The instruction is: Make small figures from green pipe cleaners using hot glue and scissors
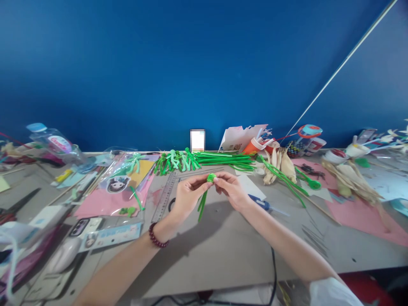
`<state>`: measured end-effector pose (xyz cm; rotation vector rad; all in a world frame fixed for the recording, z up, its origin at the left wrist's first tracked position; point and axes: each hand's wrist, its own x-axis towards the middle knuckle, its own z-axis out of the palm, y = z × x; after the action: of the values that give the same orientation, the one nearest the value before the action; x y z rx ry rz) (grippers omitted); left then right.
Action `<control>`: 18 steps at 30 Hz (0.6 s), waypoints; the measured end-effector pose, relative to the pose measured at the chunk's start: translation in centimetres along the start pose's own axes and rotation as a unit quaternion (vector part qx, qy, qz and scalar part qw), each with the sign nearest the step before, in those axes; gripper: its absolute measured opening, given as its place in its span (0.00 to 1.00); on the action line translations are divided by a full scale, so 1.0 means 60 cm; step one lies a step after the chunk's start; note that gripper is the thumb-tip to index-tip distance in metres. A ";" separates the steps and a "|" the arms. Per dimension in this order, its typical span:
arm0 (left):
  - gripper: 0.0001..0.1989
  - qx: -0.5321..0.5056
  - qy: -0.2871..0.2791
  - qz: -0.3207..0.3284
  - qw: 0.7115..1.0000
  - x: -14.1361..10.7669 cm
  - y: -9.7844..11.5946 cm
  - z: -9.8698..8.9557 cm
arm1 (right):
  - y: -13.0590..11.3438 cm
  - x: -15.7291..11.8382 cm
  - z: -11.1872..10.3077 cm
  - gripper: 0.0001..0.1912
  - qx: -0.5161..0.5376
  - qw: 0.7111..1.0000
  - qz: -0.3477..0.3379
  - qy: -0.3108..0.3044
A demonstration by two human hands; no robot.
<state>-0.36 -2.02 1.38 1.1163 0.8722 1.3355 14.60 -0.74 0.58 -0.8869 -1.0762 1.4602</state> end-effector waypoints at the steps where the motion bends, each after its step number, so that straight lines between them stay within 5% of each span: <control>1: 0.13 0.006 0.010 0.004 1.000 -0.001 0.000 0.001 | 0.001 -0.001 0.002 0.14 0.001 1.000 0.000 0.003; 6: 0.11 0.018 0.044 0.013 0.999 -0.001 -0.003 0.002 | -0.003 -0.010 0.008 0.13 0.015 1.000 0.011 0.002; 18: 0.11 0.006 0.017 0.019 1.000 -0.003 -0.006 0.003 | -0.009 -0.007 -0.001 0.14 0.019 0.998 0.056 -0.006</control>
<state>-0.11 -2.18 1.03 1.1276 0.8896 1.3854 14.87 -1.14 1.06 -0.9245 -1.0168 1.5746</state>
